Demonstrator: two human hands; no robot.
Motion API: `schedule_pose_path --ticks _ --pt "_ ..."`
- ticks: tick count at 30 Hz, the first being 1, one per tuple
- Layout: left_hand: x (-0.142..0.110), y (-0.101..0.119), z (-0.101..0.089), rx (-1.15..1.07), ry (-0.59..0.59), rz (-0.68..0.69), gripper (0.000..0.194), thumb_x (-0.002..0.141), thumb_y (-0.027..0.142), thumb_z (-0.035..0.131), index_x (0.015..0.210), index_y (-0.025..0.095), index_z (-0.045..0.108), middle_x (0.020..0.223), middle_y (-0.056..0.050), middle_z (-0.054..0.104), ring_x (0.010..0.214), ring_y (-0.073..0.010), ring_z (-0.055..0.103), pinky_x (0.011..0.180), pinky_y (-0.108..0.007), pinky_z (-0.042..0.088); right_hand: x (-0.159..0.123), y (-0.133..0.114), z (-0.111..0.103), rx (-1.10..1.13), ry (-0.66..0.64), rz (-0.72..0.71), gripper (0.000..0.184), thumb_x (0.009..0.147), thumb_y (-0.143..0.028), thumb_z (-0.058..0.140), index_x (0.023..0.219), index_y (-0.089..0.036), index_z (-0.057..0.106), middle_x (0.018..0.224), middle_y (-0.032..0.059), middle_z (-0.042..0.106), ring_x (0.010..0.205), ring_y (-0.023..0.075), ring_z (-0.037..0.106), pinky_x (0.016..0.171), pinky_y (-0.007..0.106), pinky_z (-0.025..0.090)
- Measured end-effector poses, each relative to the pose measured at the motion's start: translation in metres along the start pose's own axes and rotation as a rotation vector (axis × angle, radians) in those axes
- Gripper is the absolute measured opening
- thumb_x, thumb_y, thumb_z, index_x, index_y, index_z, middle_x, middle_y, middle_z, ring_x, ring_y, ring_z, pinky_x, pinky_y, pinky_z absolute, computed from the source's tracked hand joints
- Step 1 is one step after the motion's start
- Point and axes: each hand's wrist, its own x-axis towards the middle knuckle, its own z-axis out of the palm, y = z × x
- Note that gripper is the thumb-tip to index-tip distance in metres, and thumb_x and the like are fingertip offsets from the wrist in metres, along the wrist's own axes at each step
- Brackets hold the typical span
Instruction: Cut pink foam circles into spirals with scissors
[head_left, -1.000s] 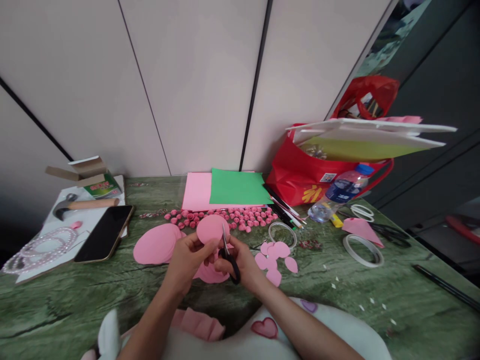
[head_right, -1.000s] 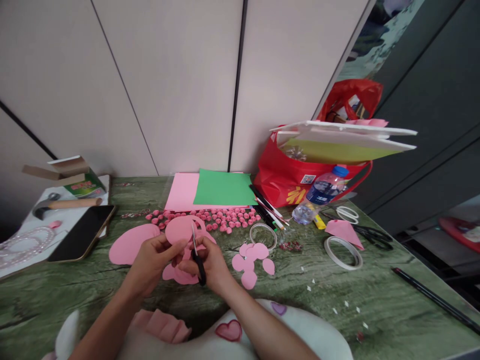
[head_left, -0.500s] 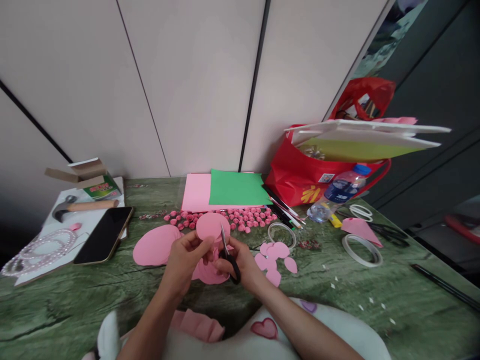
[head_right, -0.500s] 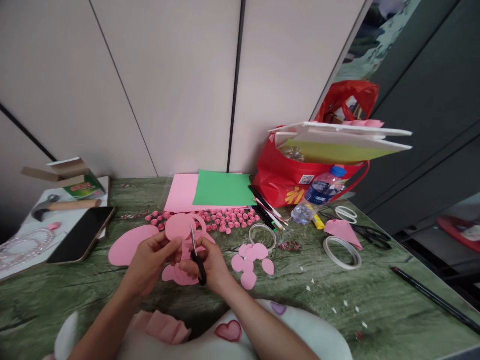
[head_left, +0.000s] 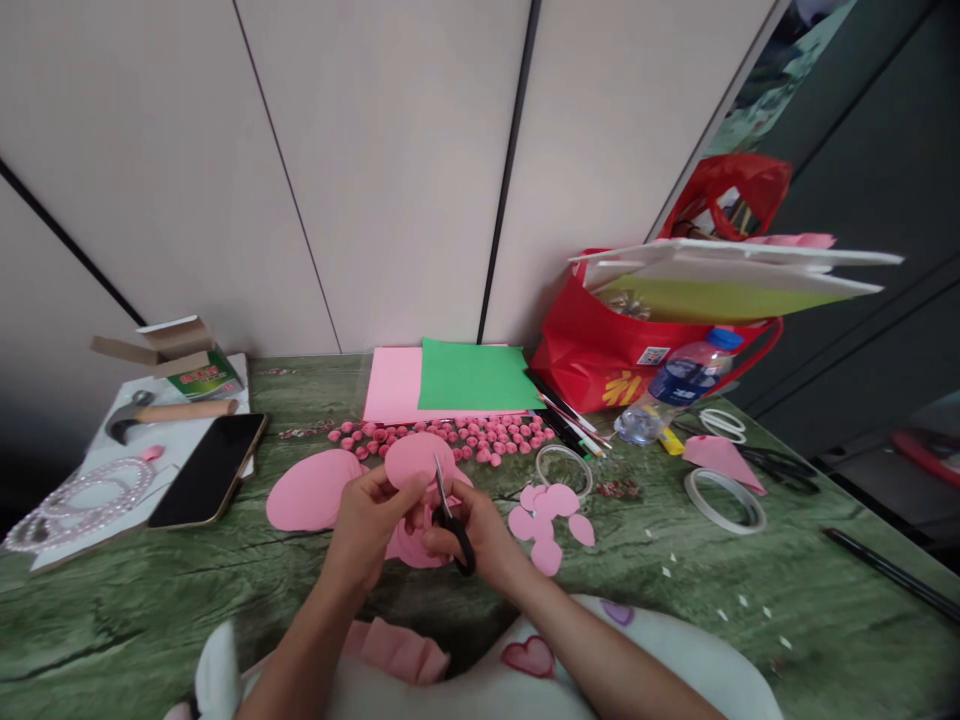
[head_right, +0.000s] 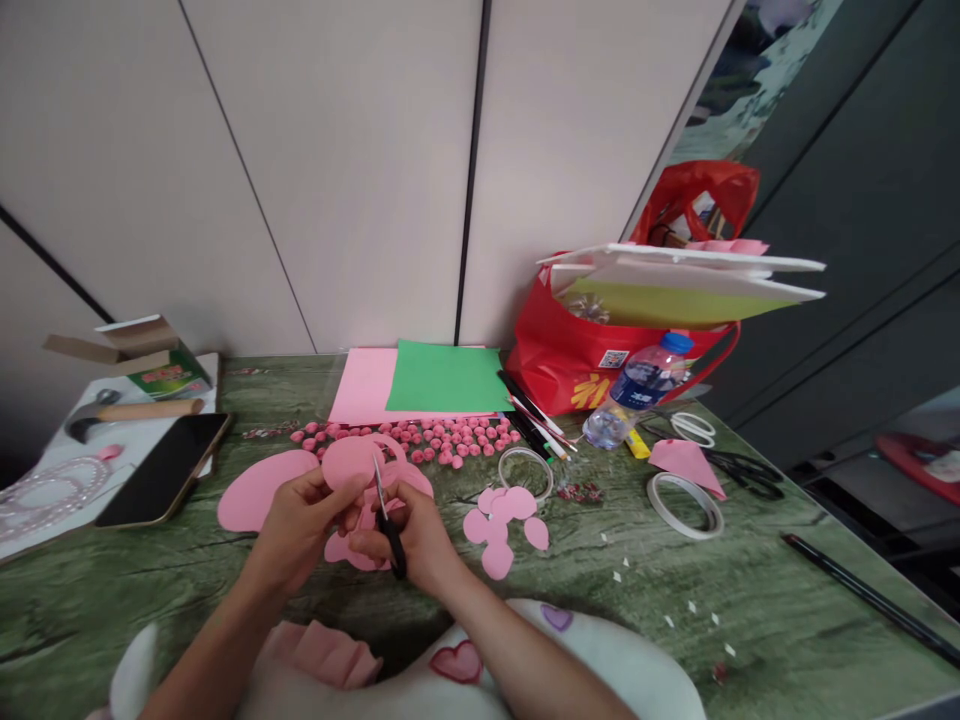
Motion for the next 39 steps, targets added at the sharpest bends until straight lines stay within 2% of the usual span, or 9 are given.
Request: schedule_pose_path --ticks 7,12,21,33,39 --pt "0.0008 0.0 0.0009 0.048 -0.014 -0.047 0.016 0.06 0.027 0.062 0.057 0.013 0.055 0.038 0.005 0.046 0.037 -0.007 0.038 0.039 -0.019 0.03 0.001 0.0 -0.0024 -0.03 0.015 -0.02 0.047 0.047 -0.033 0.074 0.079 -0.02 0.041 0.05 -0.0083 0.046 0.041 0.0067 0.042 0.043 0.019 0.034" --pt "0.0017 -0.0012 0.0011 0.035 -0.01 -0.054 0.02 0.059 0.028 0.063 0.051 0.014 0.051 0.038 0.005 0.046 0.037 -0.0067 0.038 0.038 -0.019 0.03 0.0006 0.0007 -0.0026 -0.071 0.045 -0.008 0.047 0.048 -0.036 0.073 0.08 -0.02 0.044 0.049 -0.008 0.045 0.042 0.0081 0.043 0.043 0.02 0.034" --pt "0.0018 -0.0031 -0.0006 0.01 -0.006 -0.028 0.016 0.062 0.026 0.061 0.057 0.014 0.053 0.039 0.006 0.046 0.037 -0.0062 0.037 0.039 -0.019 0.029 0.0009 -0.0013 -0.0033 -0.022 0.027 -0.011 0.041 0.049 -0.027 0.073 0.074 -0.018 0.042 0.047 -0.008 0.045 0.041 0.0053 0.036 0.039 0.016 0.028" --pt "0.0018 -0.003 -0.0003 0.013 0.033 0.005 0.016 0.063 0.025 0.061 0.057 0.014 0.051 0.041 0.007 0.043 0.037 -0.005 0.036 0.038 -0.018 0.027 0.0004 -0.0043 -0.0017 -0.038 0.062 0.001 0.039 0.048 -0.029 0.073 0.071 -0.017 0.044 0.046 -0.009 0.047 0.034 0.0041 0.041 0.033 0.014 0.032" --pt "0.0027 -0.0021 -0.001 -0.034 0.031 0.016 0.015 0.066 0.024 0.059 0.059 0.014 0.05 0.045 0.006 0.048 0.038 -0.0062 0.04 0.039 -0.019 0.031 0.0 -0.0017 -0.0023 0.0 0.056 0.04 0.042 0.047 -0.031 0.074 0.072 -0.017 0.043 0.046 -0.0083 0.049 0.034 0.0045 0.043 0.033 0.014 0.035"
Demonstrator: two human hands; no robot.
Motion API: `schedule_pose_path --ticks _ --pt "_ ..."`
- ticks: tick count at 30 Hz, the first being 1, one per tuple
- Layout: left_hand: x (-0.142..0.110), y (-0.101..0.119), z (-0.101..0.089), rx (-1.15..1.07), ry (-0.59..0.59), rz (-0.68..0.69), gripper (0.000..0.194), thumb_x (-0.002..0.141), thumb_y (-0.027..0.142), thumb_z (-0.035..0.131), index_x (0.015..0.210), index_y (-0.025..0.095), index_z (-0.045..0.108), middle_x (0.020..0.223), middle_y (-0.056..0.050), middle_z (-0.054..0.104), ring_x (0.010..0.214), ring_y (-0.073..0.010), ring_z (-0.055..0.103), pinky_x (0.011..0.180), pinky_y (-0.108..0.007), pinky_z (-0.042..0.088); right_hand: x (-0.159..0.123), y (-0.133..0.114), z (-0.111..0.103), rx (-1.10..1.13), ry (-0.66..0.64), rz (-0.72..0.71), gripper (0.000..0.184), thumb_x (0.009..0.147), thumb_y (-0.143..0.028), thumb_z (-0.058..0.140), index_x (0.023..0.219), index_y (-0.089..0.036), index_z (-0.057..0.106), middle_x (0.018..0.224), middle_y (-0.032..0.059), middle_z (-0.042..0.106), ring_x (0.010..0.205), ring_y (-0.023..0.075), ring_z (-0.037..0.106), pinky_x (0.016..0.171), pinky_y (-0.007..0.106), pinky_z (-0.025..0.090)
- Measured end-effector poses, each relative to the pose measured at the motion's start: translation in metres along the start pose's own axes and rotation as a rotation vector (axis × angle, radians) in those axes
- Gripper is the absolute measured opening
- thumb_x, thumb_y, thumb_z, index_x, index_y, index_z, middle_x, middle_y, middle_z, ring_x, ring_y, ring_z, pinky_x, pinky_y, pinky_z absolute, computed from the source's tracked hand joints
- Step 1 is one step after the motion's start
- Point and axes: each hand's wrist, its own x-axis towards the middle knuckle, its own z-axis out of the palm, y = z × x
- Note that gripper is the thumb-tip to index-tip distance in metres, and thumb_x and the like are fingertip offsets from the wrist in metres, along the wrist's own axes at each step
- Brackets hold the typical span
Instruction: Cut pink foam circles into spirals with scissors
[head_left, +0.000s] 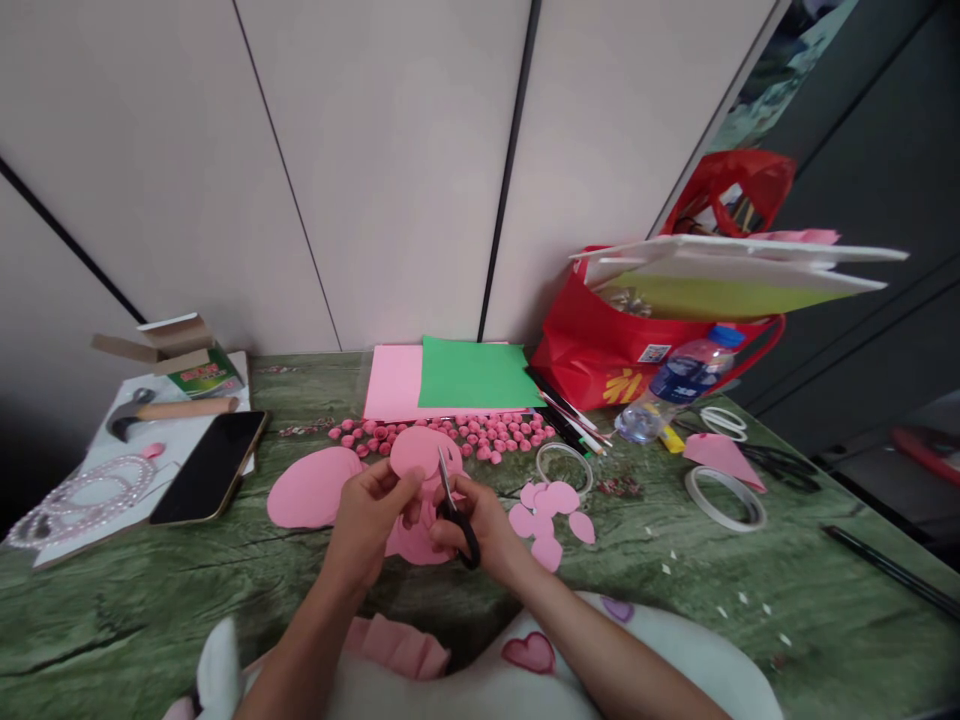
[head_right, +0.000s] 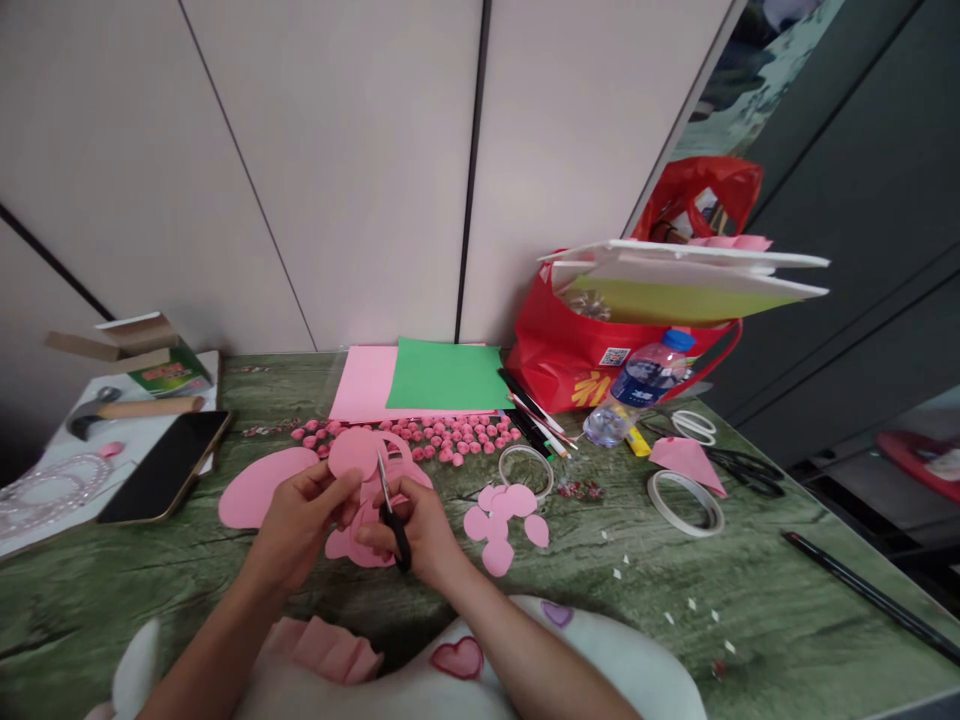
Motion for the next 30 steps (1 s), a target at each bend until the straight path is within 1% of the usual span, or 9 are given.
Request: schedule_pose_path --ticks 3,6,12,15,18,23,30 --pt "-0.0005 0.0017 0.001 -0.073 -0.022 -0.005 0.015 0.068 0.026 0.057 0.061 0.014 0.049 0.048 0.004 0.051 0.04 -0.0075 0.044 0.04 -0.02 0.034 -0.0006 0.0003 0.0001 0.008 -0.011 0.003 0.042 0.047 -0.032 0.073 0.073 -0.017 0.044 0.048 -0.007 0.051 0.034 0.0048 0.044 0.032 0.015 0.035" --pt "-0.0012 0.0016 0.0013 -0.1 -0.012 0.004 0.015 0.07 0.026 0.055 0.062 0.014 0.049 0.048 0.004 0.052 0.04 -0.0074 0.044 0.04 -0.02 0.034 -0.001 0.0004 0.001 -0.016 -0.013 0.003 0.041 0.048 -0.033 0.072 0.071 -0.017 0.044 0.046 -0.0071 0.051 0.034 0.0056 0.045 0.032 0.015 0.035" --pt "-0.0007 -0.0021 -0.0006 -0.001 0.01 0.051 0.015 0.069 0.024 0.057 0.059 0.013 0.052 0.044 0.005 0.049 0.04 -0.0059 0.042 0.04 -0.018 0.032 -0.0006 0.0033 0.0023 -0.03 -0.03 0.002 0.04 0.048 -0.033 0.072 0.071 -0.017 0.043 0.046 -0.0074 0.05 0.033 0.0055 0.044 0.032 0.015 0.033" --pt "-0.0007 -0.0027 -0.0011 0.052 0.009 0.033 0.014 0.066 0.022 0.058 0.057 0.013 0.052 0.042 0.005 0.047 0.038 -0.0054 0.04 0.039 -0.018 0.03 0.0002 0.0039 0.0015 -0.009 -0.054 -0.02 0.041 0.048 -0.031 0.072 0.074 -0.017 0.043 0.05 -0.0069 0.051 0.037 0.0059 0.044 0.035 0.016 0.034" --pt "-0.0013 -0.0021 -0.0003 0.085 -0.015 0.001 0.014 0.064 0.019 0.059 0.054 0.013 0.051 0.038 0.006 0.046 0.036 -0.0056 0.038 0.038 -0.018 0.03 0.0011 0.0032 0.0005 -0.006 -0.067 -0.063 0.043 0.049 -0.028 0.073 0.076 -0.018 0.041 0.05 -0.0074 0.049 0.042 0.0064 0.043 0.039 0.017 0.033" --pt "-0.002 0.0003 0.0021 0.081 -0.024 -0.03 0.012 0.061 0.019 0.06 0.055 0.013 0.052 0.037 0.006 0.045 0.035 -0.0059 0.037 0.037 -0.018 0.029 0.0022 0.0027 0.0001 -0.002 -0.079 -0.104 0.042 0.051 -0.027 0.072 0.077 -0.019 0.04 0.052 -0.0071 0.047 0.042 0.0053 0.037 0.042 0.018 0.03" --pt "-0.0028 0.002 0.0034 0.067 -0.006 -0.042 0.017 0.063 0.026 0.061 0.056 0.013 0.052 0.036 0.007 0.043 0.035 -0.0054 0.036 0.036 -0.018 0.027 0.0022 0.0029 -0.0011 -0.01 -0.088 -0.115 0.041 0.052 -0.029 0.072 0.076 -0.019 0.041 0.047 -0.0088 0.043 0.039 0.0048 0.032 0.042 0.019 0.028"
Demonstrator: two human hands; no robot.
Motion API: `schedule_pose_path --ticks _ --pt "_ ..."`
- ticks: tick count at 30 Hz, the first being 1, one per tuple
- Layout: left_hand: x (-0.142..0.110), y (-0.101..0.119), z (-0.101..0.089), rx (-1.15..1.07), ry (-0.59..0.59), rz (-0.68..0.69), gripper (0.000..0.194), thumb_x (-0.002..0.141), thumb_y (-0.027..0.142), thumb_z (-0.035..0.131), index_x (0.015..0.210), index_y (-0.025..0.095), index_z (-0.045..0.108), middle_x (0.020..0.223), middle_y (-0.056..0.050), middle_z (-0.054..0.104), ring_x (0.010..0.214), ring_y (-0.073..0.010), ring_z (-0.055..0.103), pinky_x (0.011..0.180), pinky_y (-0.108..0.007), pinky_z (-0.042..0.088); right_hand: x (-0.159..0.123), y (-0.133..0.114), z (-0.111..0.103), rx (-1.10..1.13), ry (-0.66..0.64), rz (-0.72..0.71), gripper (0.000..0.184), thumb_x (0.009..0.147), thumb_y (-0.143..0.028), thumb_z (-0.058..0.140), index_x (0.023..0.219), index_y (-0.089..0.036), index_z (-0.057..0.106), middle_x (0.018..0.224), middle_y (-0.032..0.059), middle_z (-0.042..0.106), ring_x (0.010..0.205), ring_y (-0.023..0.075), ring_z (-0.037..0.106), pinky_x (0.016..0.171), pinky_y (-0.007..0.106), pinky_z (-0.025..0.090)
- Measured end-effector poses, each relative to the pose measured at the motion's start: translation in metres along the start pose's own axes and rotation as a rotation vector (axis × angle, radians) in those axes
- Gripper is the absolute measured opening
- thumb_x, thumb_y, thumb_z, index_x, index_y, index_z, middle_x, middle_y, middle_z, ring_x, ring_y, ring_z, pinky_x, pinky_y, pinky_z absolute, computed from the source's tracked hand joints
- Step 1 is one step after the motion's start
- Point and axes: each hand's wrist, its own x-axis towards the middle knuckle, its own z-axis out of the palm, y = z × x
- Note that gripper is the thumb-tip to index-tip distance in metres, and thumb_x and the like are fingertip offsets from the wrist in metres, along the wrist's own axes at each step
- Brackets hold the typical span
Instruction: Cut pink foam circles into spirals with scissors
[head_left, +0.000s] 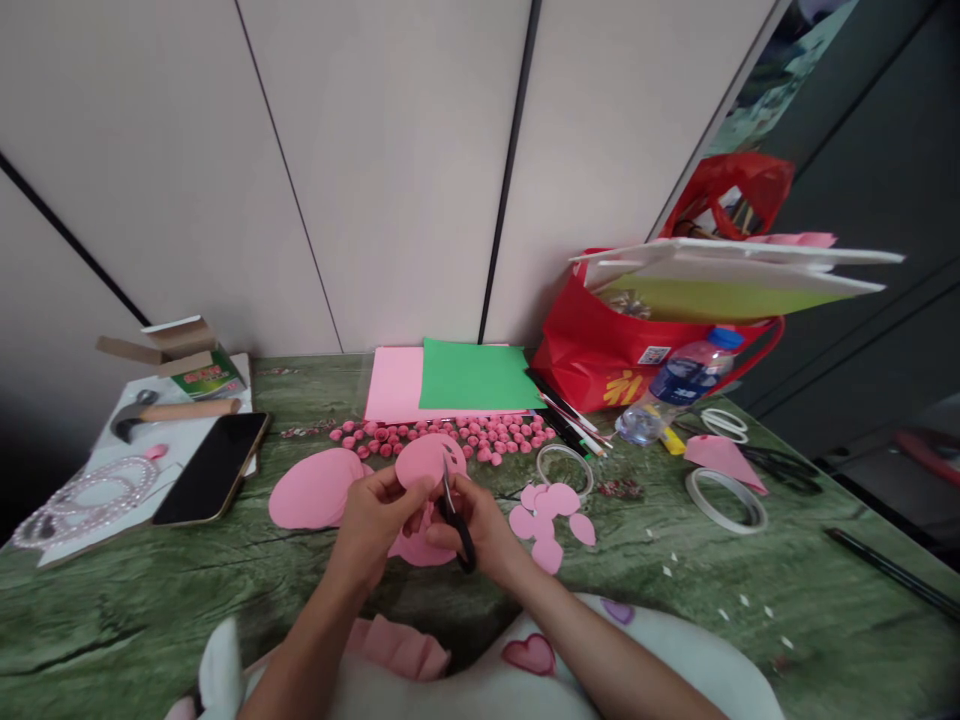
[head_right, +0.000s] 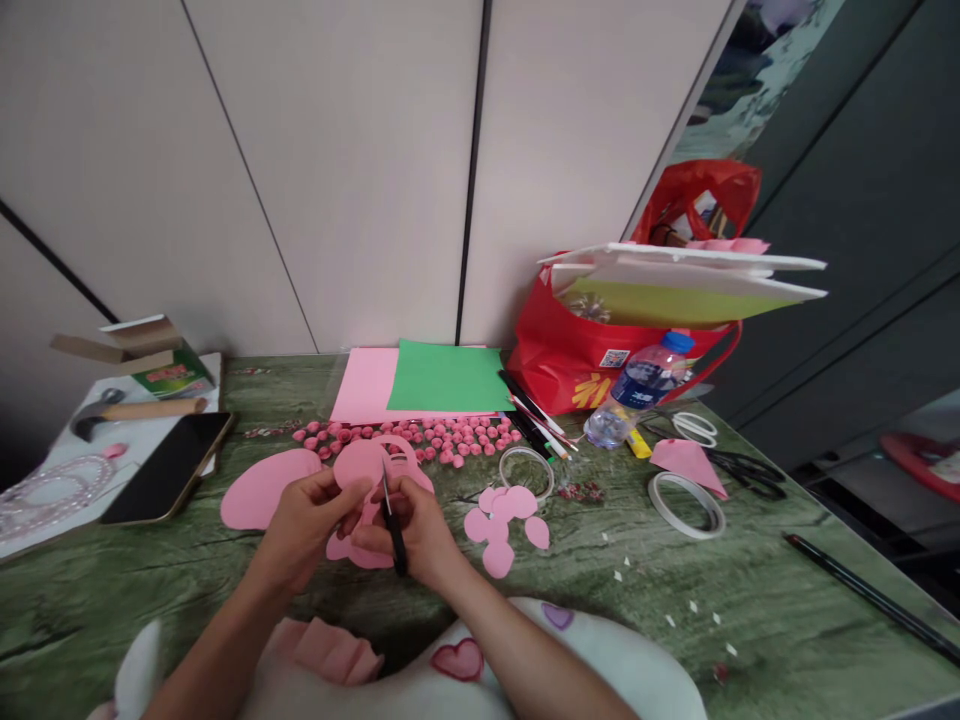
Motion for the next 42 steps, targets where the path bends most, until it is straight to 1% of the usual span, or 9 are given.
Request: schedule_pose_path --ticks 5,9,16,22,28,35,42 --pt "0.0006 -0.002 -0.0006 0.006 0.011 0.008 0.019 0.063 0.028 0.062 0.057 0.014 0.051 0.037 0.007 0.042 0.036 -0.0052 0.035 0.037 -0.018 0.026 0.0001 0.0009 -0.0022 -0.014 -0.002 0.0 0.039 0.052 -0.029 0.072 0.076 -0.018 0.042 0.05 -0.0074 0.044 0.043 0.0054 0.035 0.04 0.017 0.026" --pt "0.001 -0.003 -0.0012 -0.001 0.023 0.017 0.02 0.063 0.028 0.062 0.057 0.014 0.05 0.037 0.008 0.04 0.036 -0.0049 0.033 0.037 -0.018 0.025 -0.0003 -0.0014 -0.0012 -0.016 0.02 0.013 0.038 0.051 -0.028 0.072 0.074 -0.017 0.043 0.051 -0.0076 0.043 0.041 0.0043 0.034 0.038 0.016 0.025" --pt "0.001 -0.002 -0.002 0.004 0.024 0.032 0.019 0.063 0.03 0.061 0.061 0.014 0.052 0.04 0.007 0.04 0.037 -0.0054 0.034 0.038 -0.018 0.025 -0.0011 -0.0066 0.0017 -0.05 0.064 0.039 0.035 0.051 -0.029 0.071 0.072 -0.017 0.045 0.05 -0.0066 0.048 0.039 0.0055 0.04 0.037 0.017 0.032" --pt "0.0009 -0.0017 -0.0028 0.012 0.036 0.041 0.021 0.061 0.032 0.062 0.059 0.014 0.052 0.04 0.008 0.04 0.036 -0.0057 0.035 0.038 -0.019 0.026 -0.0011 -0.0048 0.0013 -0.04 0.07 0.049 0.035 0.051 -0.027 0.071 0.071 -0.017 0.045 0.048 -0.0072 0.049 0.037 0.0053 0.042 0.036 0.017 0.034" --pt "0.0014 -0.002 -0.0034 0.021 0.051 0.067 0.018 0.061 0.03 0.061 0.06 0.014 0.053 0.041 0.007 0.042 0.037 -0.0053 0.036 0.037 -0.018 0.027 -0.001 -0.0022 0.0019 0.005 0.078 0.079 0.034 0.05 -0.025 0.071 0.07 -0.016 0.045 0.045 -0.0073 0.05 0.035 0.0052 0.044 0.035 0.015 0.037" --pt "0.001 -0.0004 -0.0022 -0.008 0.063 0.074 0.016 0.063 0.026 0.06 0.059 0.014 0.05 0.041 0.006 0.045 0.037 -0.0055 0.037 0.038 -0.018 0.029 -0.0016 -0.0014 0.002 0.009 0.094 0.112 0.033 0.05 -0.026 0.071 0.07 -0.016 0.046 0.045 -0.0068 0.052 0.034 0.0057 0.046 0.033 0.015 0.037" --pt "0.0011 -0.0004 -0.0013 -0.07 0.035 0.059 0.02 0.066 0.03 0.058 0.06 0.015 0.047 0.044 0.005 0.047 0.038 -0.0067 0.04 0.038 -0.019 0.031 -0.0023 -0.0074 0.0052 -0.005 0.114 0.122 0.033 0.049 -0.03 0.071 0.066 -0.016 0.046 0.043 -0.007 0.05 0.032 0.006 0.045 0.031 0.015 0.035"
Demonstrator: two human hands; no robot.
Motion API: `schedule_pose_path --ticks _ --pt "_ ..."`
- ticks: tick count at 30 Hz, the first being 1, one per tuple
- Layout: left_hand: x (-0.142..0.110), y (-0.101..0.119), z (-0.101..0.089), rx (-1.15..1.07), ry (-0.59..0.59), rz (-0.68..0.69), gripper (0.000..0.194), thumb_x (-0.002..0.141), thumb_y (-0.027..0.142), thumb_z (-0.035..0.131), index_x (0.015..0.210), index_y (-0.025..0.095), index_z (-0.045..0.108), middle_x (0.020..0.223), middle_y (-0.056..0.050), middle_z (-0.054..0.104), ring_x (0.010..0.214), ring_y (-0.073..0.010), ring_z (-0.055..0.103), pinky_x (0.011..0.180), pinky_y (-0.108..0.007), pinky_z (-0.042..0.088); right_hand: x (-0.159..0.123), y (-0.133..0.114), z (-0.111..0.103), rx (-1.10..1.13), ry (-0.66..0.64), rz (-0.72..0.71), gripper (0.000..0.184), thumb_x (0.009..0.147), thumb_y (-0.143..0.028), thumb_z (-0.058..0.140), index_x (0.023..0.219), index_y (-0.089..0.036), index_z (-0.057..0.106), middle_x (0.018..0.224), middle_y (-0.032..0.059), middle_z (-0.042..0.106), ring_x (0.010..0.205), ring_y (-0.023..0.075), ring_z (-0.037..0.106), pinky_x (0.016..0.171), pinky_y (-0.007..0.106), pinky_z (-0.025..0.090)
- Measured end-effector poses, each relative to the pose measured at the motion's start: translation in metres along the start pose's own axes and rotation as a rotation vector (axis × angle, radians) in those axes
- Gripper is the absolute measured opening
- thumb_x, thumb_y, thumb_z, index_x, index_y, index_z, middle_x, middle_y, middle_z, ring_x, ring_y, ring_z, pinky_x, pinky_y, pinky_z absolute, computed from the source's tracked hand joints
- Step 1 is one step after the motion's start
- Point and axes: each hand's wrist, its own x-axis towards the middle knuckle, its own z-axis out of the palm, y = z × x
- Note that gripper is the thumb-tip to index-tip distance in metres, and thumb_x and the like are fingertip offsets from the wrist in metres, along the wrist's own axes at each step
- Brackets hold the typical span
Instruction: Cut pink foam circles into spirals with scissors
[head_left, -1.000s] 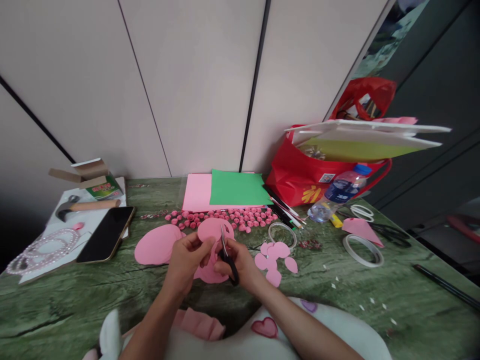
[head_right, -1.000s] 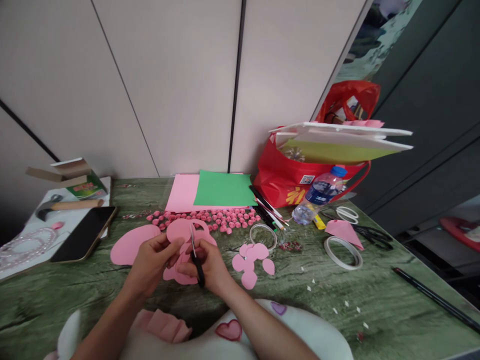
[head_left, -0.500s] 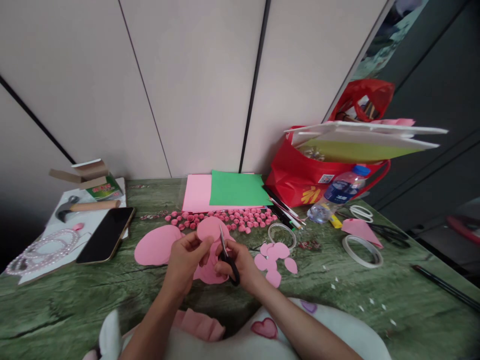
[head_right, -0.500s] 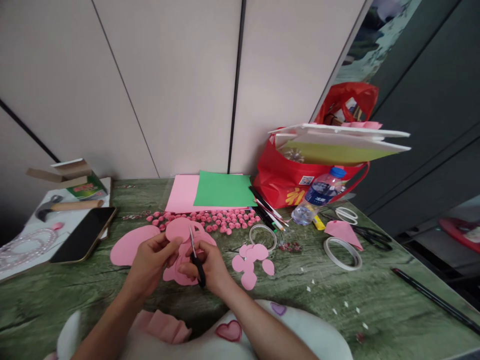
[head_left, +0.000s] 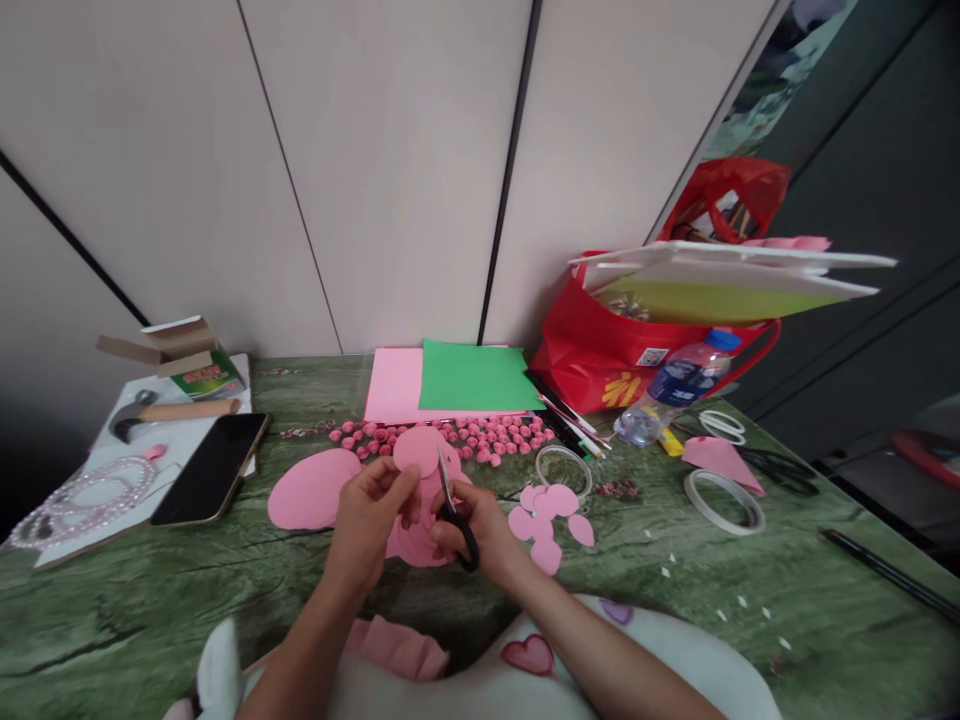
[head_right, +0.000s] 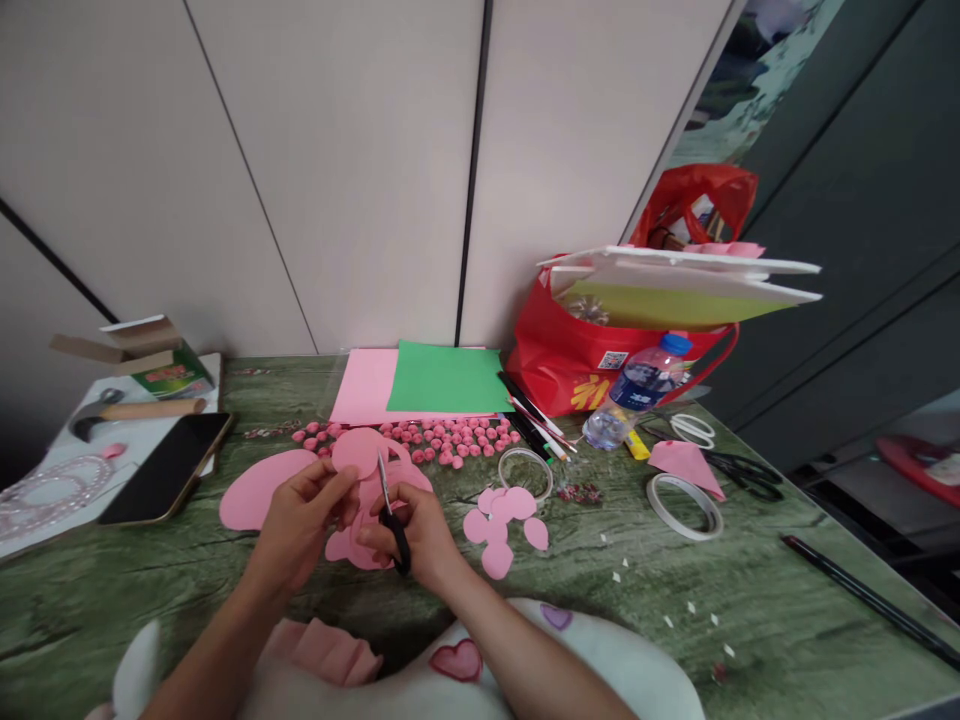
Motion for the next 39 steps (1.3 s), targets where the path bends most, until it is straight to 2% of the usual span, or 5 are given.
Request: schedule_pose_path --ticks 12,18,25,32,39 --pt "-0.0018 0.0 0.0023 0.142 -0.004 0.02 0.021 0.065 0.032 0.058 0.056 0.014 0.051 0.039 0.005 0.047 0.035 -0.007 0.041 0.037 -0.019 0.031 0.0009 0.0057 -0.0003 -0.009 -0.067 -0.033 0.037 0.05 -0.033 0.071 0.069 -0.017 0.045 0.045 -0.0068 0.05 0.035 0.0069 0.044 0.035 0.017 0.035" --pt "-0.0019 -0.0007 0.0029 0.159 -0.09 -0.041 0.02 0.064 0.033 0.059 0.062 0.013 0.055 0.043 0.004 0.047 0.037 -0.0071 0.041 0.036 -0.018 0.03 0.0028 0.0054 -0.0038 0.004 -0.057 -0.09 0.042 0.049 -0.033 0.073 0.075 -0.018 0.043 0.053 -0.006 0.05 0.042 0.0068 0.043 0.044 0.02 0.035" --pt "-0.0016 0.0006 0.0031 0.157 -0.072 -0.033 0.018 0.063 0.031 0.059 0.06 0.014 0.055 0.04 0.006 0.046 0.036 -0.0065 0.04 0.035 -0.017 0.03 0.0047 0.0088 -0.0064 -0.028 -0.07 -0.082 0.041 0.051 -0.034 0.071 0.076 -0.019 0.043 0.049 -0.0075 0.045 0.038 0.0056 0.036 0.039 0.019 0.029" --pt "-0.0013 0.0013 0.0023 0.139 -0.059 -0.014 0.018 0.064 0.03 0.058 0.059 0.014 0.054 0.039 0.006 0.045 0.036 -0.0061 0.04 0.036 -0.017 0.03 0.0049 0.0077 -0.0074 -0.015 -0.072 -0.098 0.035 0.052 -0.025 0.071 0.073 -0.018 0.044 0.046 -0.008 0.044 0.041 0.0063 0.037 0.04 0.017 0.03" --pt "-0.0004 0.0 0.0006 0.166 -0.021 0.0 0.021 0.064 0.032 0.058 0.055 0.015 0.051 0.037 0.006 0.044 0.034 -0.0062 0.039 0.036 -0.017 0.03 0.0042 0.0056 -0.0063 -0.036 -0.026 -0.072 0.032 0.053 -0.023 0.069 0.072 -0.016 0.045 0.045 -0.0081 0.048 0.038 0.0047 0.04 0.038 0.016 0.032"
